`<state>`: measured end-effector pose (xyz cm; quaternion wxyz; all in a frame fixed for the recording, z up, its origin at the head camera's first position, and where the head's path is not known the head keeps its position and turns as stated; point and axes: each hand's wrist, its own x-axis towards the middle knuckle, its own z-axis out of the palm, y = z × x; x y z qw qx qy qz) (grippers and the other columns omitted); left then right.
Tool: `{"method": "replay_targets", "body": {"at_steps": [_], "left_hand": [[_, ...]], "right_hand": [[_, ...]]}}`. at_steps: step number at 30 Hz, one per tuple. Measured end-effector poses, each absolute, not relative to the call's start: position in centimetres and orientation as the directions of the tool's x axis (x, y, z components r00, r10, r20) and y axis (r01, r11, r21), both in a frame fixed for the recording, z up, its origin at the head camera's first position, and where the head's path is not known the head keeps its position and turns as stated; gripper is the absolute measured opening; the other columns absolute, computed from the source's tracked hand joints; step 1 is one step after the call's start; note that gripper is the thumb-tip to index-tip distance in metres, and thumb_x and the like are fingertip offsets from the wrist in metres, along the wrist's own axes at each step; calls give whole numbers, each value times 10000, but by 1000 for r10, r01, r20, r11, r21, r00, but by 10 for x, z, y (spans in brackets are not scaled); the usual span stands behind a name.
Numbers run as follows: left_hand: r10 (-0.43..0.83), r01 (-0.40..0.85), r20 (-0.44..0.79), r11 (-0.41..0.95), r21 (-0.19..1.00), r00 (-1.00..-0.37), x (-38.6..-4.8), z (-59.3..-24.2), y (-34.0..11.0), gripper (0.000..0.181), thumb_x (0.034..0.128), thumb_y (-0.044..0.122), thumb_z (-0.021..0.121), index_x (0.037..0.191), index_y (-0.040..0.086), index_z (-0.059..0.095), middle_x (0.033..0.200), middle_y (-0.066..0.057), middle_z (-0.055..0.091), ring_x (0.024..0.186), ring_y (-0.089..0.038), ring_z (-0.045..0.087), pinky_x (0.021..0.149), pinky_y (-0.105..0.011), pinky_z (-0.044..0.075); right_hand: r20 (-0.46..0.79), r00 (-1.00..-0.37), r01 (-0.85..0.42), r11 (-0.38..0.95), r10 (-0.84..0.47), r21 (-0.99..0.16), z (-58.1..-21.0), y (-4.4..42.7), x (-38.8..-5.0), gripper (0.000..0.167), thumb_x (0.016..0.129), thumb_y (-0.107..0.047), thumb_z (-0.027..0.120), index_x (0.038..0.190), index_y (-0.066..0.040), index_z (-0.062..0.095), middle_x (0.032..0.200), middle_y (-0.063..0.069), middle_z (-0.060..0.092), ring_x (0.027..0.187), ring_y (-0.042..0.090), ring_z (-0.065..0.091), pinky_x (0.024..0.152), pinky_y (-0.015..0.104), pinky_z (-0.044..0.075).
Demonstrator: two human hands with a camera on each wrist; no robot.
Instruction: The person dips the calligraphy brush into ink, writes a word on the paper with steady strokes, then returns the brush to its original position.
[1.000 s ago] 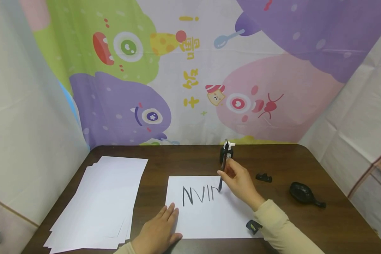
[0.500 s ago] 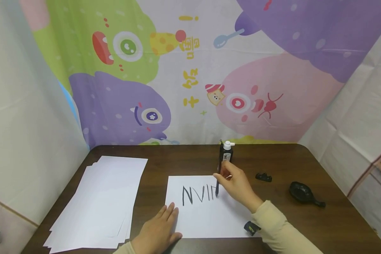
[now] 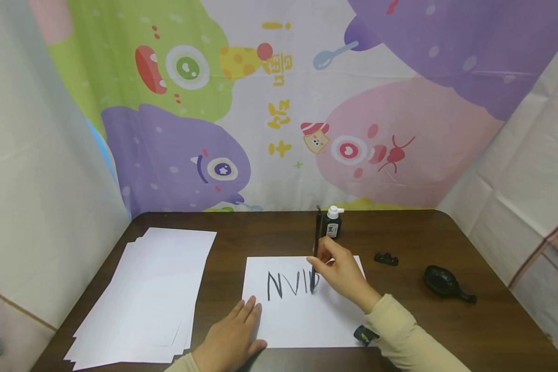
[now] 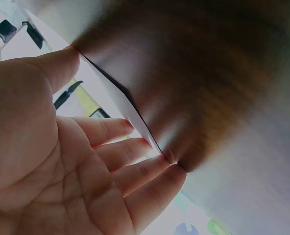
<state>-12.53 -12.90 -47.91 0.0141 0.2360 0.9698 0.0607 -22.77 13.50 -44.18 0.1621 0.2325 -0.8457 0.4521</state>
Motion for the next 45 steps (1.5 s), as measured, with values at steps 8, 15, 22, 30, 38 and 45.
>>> {"method": "replay_targets", "body": {"at_steps": [8, 15, 22, 30, 38, 45], "left_hand": [[464, 460, -1, 878, 134, -886, -126, -478, -129, 728, 885, 483, 641, 1395, -15, 497, 1483, -211, 466, 1328, -388, 499, 1026, -492, 485], [472, 470, 17, 874, 122, -881, -126, -480, -130, 724, 882, 483, 643, 1385, -19, 508, 1473, -211, 478, 1317, -386, 511, 1017, -485, 493], [468, 464, 1, 877, 123, -884, -126, -480, -130, 726, 885, 487, 637, 1395, -11, 500, 1485, -202, 467, 1329, -382, 499, 1028, -484, 485], [463, 459, -1, 880, 121, -887, -126, -480, -130, 729, 881, 487, 640, 1399, -5, 497, 1489, -190, 467, 1334, -373, 497, 1028, -480, 486], [466, 461, -8, 878, 126, -885, -127, -480, -130, 737, 877, 492, 644, 1398, -9, 497, 1486, -197, 467, 1329, -387, 498, 1028, -490, 484], [465, 460, -7, 878, 129, -885, -128, -482, -130, 746, 871, 497, 650, 1397, -9, 497, 1483, -202, 469, 1323, -396, 502, 1014, -501, 492]], "right_hand": [[394, -900, -437, 369, -188, -820, -432, 142, -230, 242, 867, -94, 734, 847, -71, 494, 744, 88, 633, 642, 142, 664, 591, 280, 590], [389, -913, -408, 202, -126, -890, -423, 152, -236, 237, 872, -57, 719, 908, 15, 496, 794, 180, 599, 640, 123, 660, 609, 307, 609], [393, -916, -400, 141, -75, -906, -417, 162, -239, 217, 865, -13, 713, 916, 67, 518, 828, 118, 594, 662, 93, 677, 627, 324, 616], [435, -899, -436, 178, -50, -882, -410, 173, -243, 185, 871, -10, 706, 934, 63, 549, 882, 14, 614, 694, 84, 679, 640, 308, 616], [504, -862, -502, 207, -48, -840, -406, 182, -247, 170, 878, 27, 682, 985, 86, 564, 889, -42, 618, 705, 86, 680, 632, 298, 613], [504, -862, -497, 267, -47, -825, -408, 188, -249, 207, 893, -21, 684, 1061, 50, 586, 827, 187, 606, 692, 31, 654, 634, 275, 609]]}}
